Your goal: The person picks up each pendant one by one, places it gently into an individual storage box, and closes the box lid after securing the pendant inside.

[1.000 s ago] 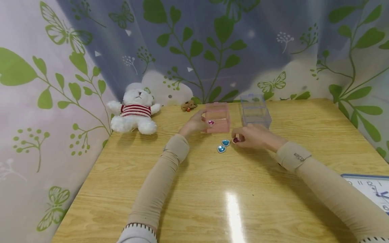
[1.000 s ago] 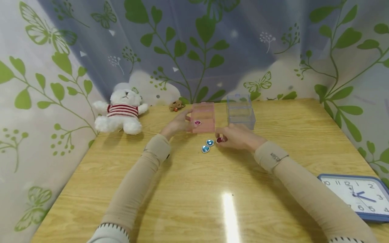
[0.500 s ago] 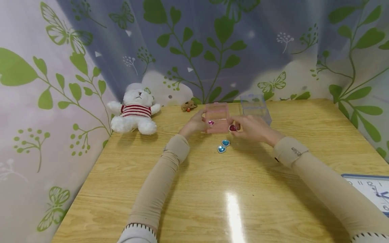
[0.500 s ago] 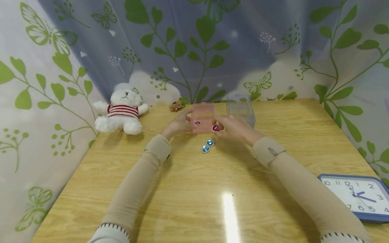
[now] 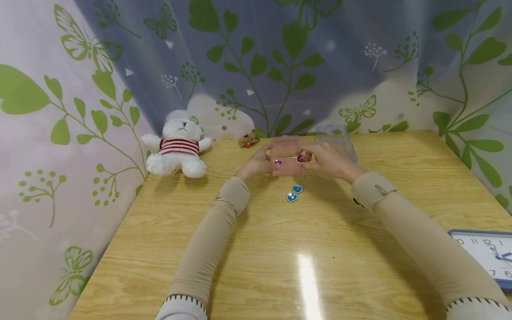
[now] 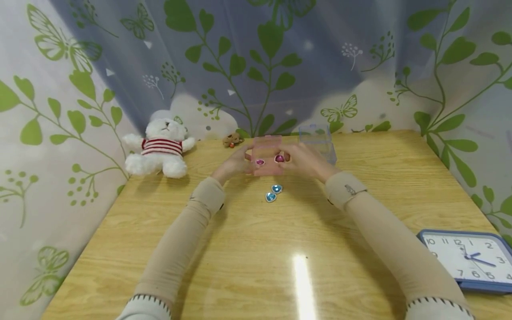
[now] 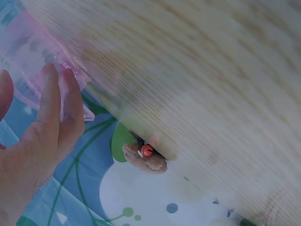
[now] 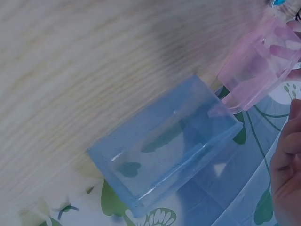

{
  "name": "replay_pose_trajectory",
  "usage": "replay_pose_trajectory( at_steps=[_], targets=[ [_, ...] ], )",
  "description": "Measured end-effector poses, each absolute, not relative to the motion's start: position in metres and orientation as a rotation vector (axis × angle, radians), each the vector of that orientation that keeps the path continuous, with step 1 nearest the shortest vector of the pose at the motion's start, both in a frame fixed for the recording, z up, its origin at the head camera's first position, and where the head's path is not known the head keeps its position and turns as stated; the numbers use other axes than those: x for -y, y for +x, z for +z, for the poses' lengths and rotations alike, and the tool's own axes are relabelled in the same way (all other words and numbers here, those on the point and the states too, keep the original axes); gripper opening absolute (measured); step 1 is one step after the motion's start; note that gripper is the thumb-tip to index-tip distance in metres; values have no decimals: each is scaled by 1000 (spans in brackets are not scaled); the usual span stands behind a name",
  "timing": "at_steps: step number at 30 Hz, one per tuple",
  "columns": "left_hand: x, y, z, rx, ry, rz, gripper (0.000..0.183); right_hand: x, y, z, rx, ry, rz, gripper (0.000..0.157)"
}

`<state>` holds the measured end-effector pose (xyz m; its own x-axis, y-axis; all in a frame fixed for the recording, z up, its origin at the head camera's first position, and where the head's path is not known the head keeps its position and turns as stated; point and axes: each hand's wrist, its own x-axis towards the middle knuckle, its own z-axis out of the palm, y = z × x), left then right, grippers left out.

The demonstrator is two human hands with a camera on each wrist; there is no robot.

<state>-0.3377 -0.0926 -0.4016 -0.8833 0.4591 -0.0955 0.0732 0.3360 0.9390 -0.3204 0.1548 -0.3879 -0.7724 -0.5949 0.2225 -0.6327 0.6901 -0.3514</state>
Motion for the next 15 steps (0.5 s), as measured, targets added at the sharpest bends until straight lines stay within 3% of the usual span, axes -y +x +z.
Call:
replay_pose_trajectory(
  at_steps=[3, 15],
  targets=[
    [92, -339, -401, -2159, 645, 1645, 83, -153, -324, -386, 2833, 1021, 629, 32],
    [91, -352, -410, -2232, 762, 1565, 79, -140, -343, -391, 2887, 830, 905, 32]
  ],
)
